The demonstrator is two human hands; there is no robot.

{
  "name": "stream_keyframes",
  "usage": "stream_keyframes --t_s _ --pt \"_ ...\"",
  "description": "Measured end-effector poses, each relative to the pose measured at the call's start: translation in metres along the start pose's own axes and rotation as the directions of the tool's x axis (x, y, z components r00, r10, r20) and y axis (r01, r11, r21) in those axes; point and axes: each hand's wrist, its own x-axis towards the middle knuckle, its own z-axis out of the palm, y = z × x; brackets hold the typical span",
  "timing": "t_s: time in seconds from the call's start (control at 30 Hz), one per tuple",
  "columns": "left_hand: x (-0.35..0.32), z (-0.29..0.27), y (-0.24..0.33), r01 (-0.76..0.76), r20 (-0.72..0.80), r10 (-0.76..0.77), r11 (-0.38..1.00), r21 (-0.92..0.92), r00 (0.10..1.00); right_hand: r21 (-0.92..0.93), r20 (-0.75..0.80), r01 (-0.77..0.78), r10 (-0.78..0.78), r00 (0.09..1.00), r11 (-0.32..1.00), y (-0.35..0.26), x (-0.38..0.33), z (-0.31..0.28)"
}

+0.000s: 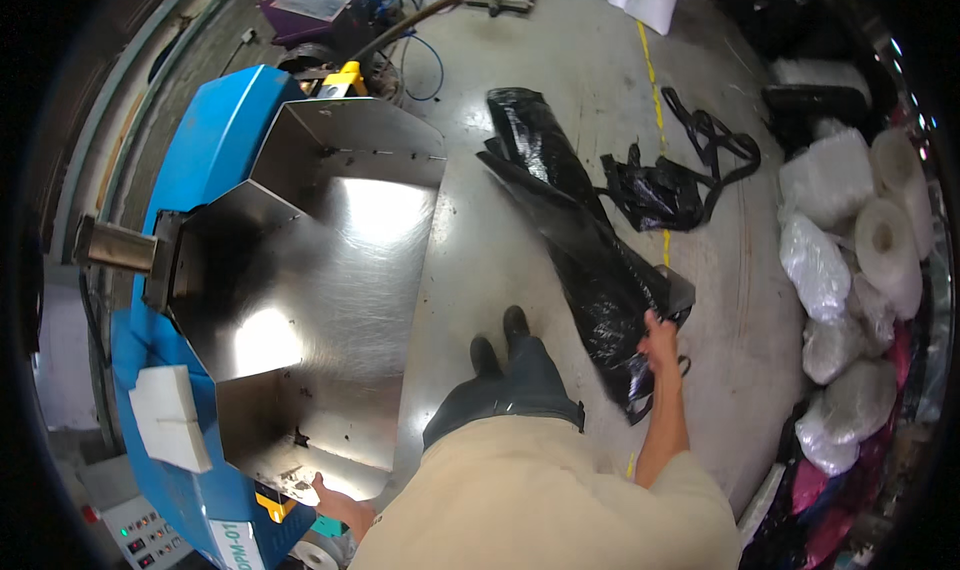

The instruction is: The person operates a blue industrial machine labeled DPM-01 in a warehouse setting. They repeatedly place white rectangular blocks into the machine's hopper and handle large black woven bags, pushing them into the machine's opening. The person also adjusts the machine's metal chute and interacts with the control panel.

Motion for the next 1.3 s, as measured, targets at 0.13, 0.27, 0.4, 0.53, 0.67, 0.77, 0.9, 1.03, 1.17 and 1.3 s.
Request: stream_keyframes --t_s 0.13,0.27,0.4,0.53,0.67,0.77,0.9,1.03,1.17,1.3 --pt "-0.011 -0.007 0.013 -0.028 0.064 0.023 0.996 0.08 0.998 0.085 0.052 -0.116 0.112 0.992 0.99 0.036 -0.041 0.054" --pt "-0.026 -0.015 0.019 -0.483 0.065 0.494 0.799 0.358 0.867 -0.242 0.294 0.024 0.05 0.954 0.97 0.021 -0.048 0.093" --pt "-0.077 0.035 0.04 -0.845 0.355 0.869 0.124 0.519 0.345 -0.571 0.325 0.337 -0.171 0.93 0.749 0.038 -0.045 0.117" --pt "-0.158 0.142 0.004 -0.965 0.779 0.592 0.253 0.064 0.207 -0.577 0.489 0.329 -0.007 0.872 0.748 0.055 -0.071 0.127" --pt "-0.256 0.242 -0.109 -0.922 0.935 -0.049 0.189 -0.337 -0.351 -0.585 0.61 0.383 0.077 0.788 0.715 0.071 -0.083 0.12" --pt "-0.312 0.278 -0.245 -0.856 0.758 -0.416 0.118 -0.503 -0.503 -0.264 0.759 0.789 -0.385 0.525 0.555 0.136 -0.07 0.12" --pt "-0.36 0.27 -0.358 -0.74 0.537 -0.831 -0.271 -0.616 -0.143 -0.603 0.633 0.777 -0.484 0.604 0.181 0.162 -0.08 0.105" --pt "-0.27 0.277 -0.452 -0.687 0.445 -0.857 -0.16 -0.709 -0.259 -0.269 0.65 0.278 -0.039 0.759 0.922 0.158 -0.078 0.039" --pt "-0.286 0.273 -0.4 -0.602 0.355 -0.81 -0.003 -0.799 -0.467 -0.003 0.054 -0.148 0.148 0.987 0.989 0.181 -0.031 -0.054" --pt "-0.263 0.281 -0.384 -0.66 0.381 -0.815 0.001 -0.751 -0.436 -0.31 -0.398 -0.341 0.205 0.894 0.888 0.195 0.07 -0.124"
